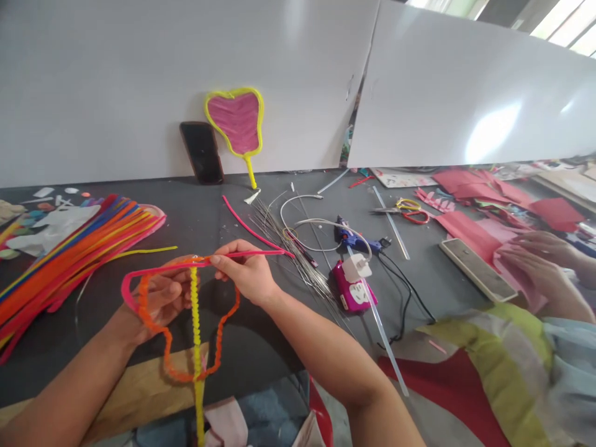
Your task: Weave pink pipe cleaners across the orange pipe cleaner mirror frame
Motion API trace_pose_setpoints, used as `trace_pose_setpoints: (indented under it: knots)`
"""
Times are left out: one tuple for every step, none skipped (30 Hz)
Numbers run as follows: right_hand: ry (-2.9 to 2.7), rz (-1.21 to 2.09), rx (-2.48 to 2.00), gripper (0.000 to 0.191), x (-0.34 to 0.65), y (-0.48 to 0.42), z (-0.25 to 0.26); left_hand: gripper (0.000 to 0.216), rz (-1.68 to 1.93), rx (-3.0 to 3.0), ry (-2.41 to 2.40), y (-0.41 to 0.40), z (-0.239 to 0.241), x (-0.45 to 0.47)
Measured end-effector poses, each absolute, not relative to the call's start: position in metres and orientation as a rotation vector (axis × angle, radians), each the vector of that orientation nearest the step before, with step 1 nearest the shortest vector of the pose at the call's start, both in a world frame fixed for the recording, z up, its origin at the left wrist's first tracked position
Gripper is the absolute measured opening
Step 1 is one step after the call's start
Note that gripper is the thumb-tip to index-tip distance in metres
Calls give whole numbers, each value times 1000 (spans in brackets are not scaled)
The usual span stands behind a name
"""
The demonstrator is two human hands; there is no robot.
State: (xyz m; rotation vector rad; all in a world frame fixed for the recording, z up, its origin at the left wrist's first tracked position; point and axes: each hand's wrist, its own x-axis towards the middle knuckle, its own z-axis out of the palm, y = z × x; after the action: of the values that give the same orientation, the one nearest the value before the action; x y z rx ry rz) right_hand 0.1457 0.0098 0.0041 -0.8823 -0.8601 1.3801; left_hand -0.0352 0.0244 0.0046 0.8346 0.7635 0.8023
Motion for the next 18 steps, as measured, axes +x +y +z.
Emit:
trace_pose_setpoints:
  knots:
    - [-871,1379,-893,30,145,10,4,45,828,847,793,25,4,-31]
    - [-883,1376,-903,30,145,10,3,45,860,853,824,25,3,-28]
    - [-897,1371,-912,29,145,10,2,44,893,852,854,25,3,-24]
    - [-909,1366,-923,28,144,10,1,42,925,847,883,26,3,-21]
    - [-919,1361,-937,28,144,10,0,40,952,839,911,27,2,-19]
    - [-926,1359,-952,27,144,10,-1,37,971,830,934,27,2,-17]
    - [-929,1358,-967,27,143,11,-1,36,983,821,949,28,1,-17]
    - [-929,1359,-982,27,143,11,-2,35,990,813,954,28,0,-16]
    - [-930,1362,-995,27,143,11,-2,35,988,805,953,28,-2,-17]
    - [-931,1368,-1005,27,142,11,-2,36,979,795,947,28,-3,-18]
    - [-935,1374,-1012,27,142,11,-2,36,961,786,940,27,-4,-20]
    - [-939,1381,-1018,27,142,10,-2,36,943,776,934,27,-5,-21]
    - [-945,1386,-1023,28,141,10,-2,35,927,765,932,26,-5,-23]
    - [-950,1392,-1027,28,141,9,-2,35,911,755,932,26,-6,-25]
    - [-953,1396,-1032,28,141,9,-3,34,897,745,931,26,-6,-27]
    - [-954,1397,-1039,28,140,9,-3,33,886,738,927,26,-6,-29]
    - [-953,1396,-1046,28,140,9,-4,32,876,734,920,27,-5,-31]
    - [-949,1393,-1053,28,140,9,-5,31,869,733,907,28,-4,-33]
